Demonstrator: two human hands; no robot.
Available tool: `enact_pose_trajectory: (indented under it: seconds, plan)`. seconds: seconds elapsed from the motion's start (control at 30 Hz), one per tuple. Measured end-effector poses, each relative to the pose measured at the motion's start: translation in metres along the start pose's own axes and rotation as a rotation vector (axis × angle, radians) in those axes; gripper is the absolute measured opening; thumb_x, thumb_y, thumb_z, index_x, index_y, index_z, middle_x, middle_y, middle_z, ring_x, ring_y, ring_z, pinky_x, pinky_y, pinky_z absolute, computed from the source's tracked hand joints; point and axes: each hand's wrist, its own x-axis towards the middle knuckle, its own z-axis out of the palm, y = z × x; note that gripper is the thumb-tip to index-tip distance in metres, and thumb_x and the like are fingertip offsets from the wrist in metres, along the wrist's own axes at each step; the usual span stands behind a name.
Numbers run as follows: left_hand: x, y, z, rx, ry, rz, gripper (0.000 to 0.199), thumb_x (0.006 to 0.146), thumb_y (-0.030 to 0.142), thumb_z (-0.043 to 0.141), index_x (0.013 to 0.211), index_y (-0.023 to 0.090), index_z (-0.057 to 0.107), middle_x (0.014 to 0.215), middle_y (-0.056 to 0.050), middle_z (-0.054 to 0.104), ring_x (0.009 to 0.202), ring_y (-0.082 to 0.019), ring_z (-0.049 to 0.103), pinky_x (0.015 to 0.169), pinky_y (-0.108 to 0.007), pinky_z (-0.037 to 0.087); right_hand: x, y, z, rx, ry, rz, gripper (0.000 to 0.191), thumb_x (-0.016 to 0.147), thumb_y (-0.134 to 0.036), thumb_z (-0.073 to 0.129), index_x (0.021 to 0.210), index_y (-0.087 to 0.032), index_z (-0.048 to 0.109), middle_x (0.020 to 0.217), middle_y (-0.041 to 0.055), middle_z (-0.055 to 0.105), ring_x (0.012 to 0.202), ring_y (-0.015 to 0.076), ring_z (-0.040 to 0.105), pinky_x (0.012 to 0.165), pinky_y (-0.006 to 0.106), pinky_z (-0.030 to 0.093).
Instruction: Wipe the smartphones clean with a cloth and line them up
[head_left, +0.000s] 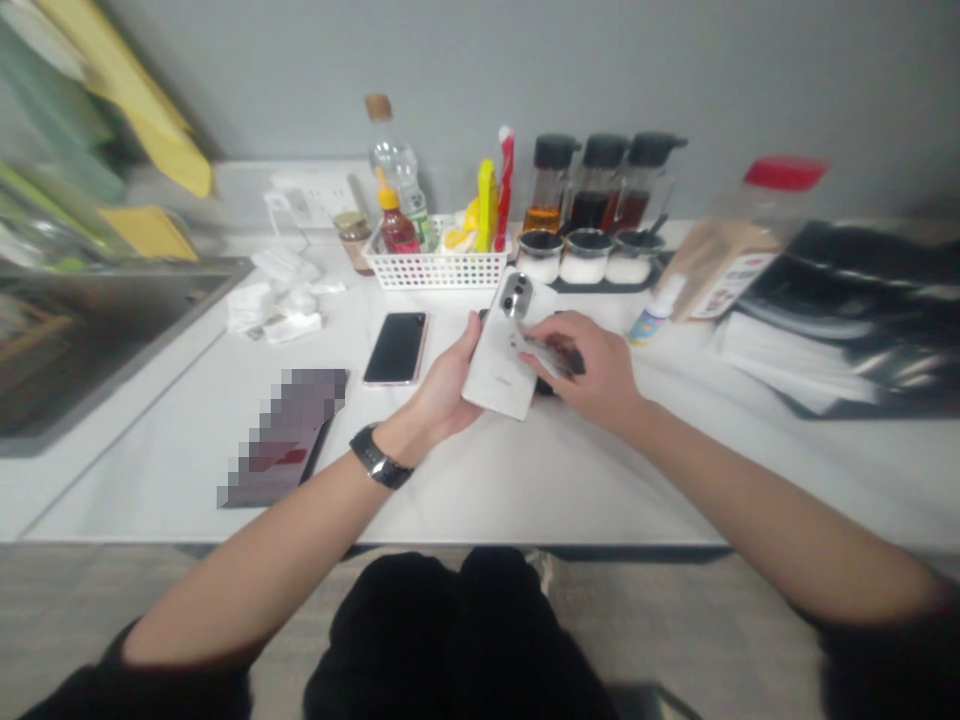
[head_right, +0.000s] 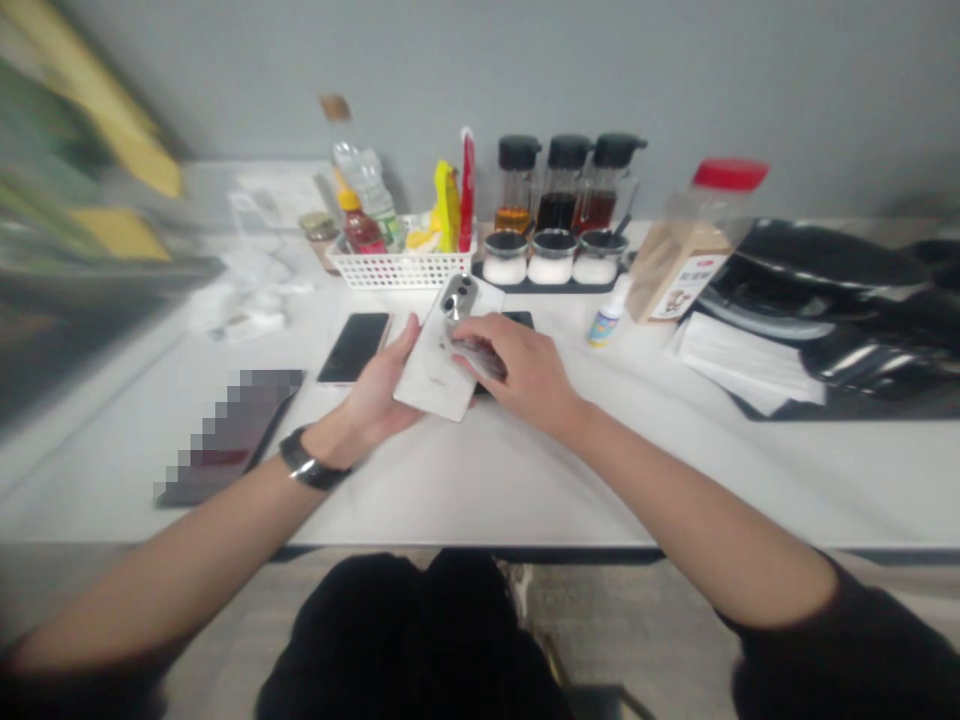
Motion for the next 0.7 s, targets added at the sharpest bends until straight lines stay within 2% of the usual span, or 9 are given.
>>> enact_pose_trajectory:
  seconds: [0.07,0.17,0.27,0.37,0.47,0.53,0.63,0.7]
  plan:
    - [-0.001,-0.001,0.002,0.02,0.005,-0.008,0.055,0.115,0.049,0.031,0.135,0.016,0.07,0.096,-0.008,0.081,0.075,-0.021,0.078,0.08,-0.037,0.066,0.003,-0.001,0.002,0.034,-0.022,0.004,0.02,0.104,-0.04,0.068,0.114,-0.025,0.076,0.105,0.0055,0.08,0.096,0.0222,0.076,0.084,0.036,0.064]
    - [-0.002,0.001,0.006,0.002,0.056,0.02,0.058,0.115,0.047,0.029,0.113,0.013,0.076,0.08,-0.007,0.077,0.062,-0.017,0.071,0.069,-0.029,0.063,0.005,-0.004,0.005,0.126,-0.182,-0.145,0.029,0.104,-0.047,0.068,0.12,-0.025,0.076,0.112,0.0078,0.077,0.106,0.0244,0.072,0.093,0.041,0.061]
    - [-0.002,0.003,0.005,-0.033,0.09,-0.001,0.064,0.116,0.047,0.027,0.095,0.011,0.076,0.067,-0.006,0.071,0.058,-0.017,0.069,0.061,-0.025,0.059,0.004,-0.003,0.006,0.179,-0.275,-0.237,0.031,0.11,-0.034,0.058,0.137,-0.03,0.072,0.119,0.0079,0.074,0.111,0.0231,0.069,0.096,0.044,0.058]
    - [-0.003,0.003,0.002,-0.04,0.041,-0.002,0.058,0.115,0.047,0.032,0.103,0.012,0.077,0.073,-0.006,0.074,0.063,-0.018,0.072,0.068,-0.029,0.062,0.005,0.004,0.003,0.105,-0.209,-0.195,0.036,0.109,-0.026,0.059,0.139,-0.039,0.073,0.117,0.0057,0.073,0.108,0.0229,0.066,0.093,0.045,0.057]
    - [-0.003,-0.001,-0.002,0.018,-0.022,-0.063,0.054,0.114,0.05,0.034,0.117,0.016,0.075,0.09,-0.009,0.08,0.073,-0.023,0.077,0.076,-0.041,0.065,0.006,0.007,0.003,-0.032,-0.091,-0.096,0.034,0.107,-0.028,0.062,0.136,-0.04,0.075,0.109,0.0055,0.072,0.101,0.0238,0.063,0.088,0.045,0.055]
    - [-0.002,-0.004,-0.005,0.024,-0.012,-0.069,0.055,0.114,0.047,0.034,0.106,0.015,0.076,0.085,-0.008,0.079,0.068,-0.021,0.075,0.07,-0.036,0.064,0.005,0.003,0.008,-0.005,-0.101,-0.136,0.031,0.108,-0.027,0.061,0.132,-0.037,0.077,0.104,0.0046,0.071,0.096,0.0217,0.062,0.084,0.041,0.054]
    - [-0.001,-0.005,-0.008,0.034,0.023,-0.109,0.066,0.115,0.048,0.032,0.072,0.013,0.069,0.063,-0.007,0.068,0.054,-0.015,0.067,0.055,-0.023,0.054,0.002,-0.007,0.017,0.133,-0.196,-0.289,0.025,0.109,-0.026,0.061,0.124,-0.033,0.079,0.1,0.0027,0.072,0.091,0.018,0.063,0.08,0.036,0.053]
    - [0.0,-0.005,-0.008,0.048,0.023,-0.144,0.069,0.114,0.051,0.032,0.069,0.014,0.067,0.061,-0.007,0.066,0.053,-0.015,0.066,0.054,-0.024,0.054,0.002,-0.008,0.018,0.159,-0.215,-0.324,0.023,0.108,-0.027,0.062,0.12,-0.033,0.081,0.099,0.0018,0.073,0.091,0.0176,0.064,0.081,0.036,0.051]
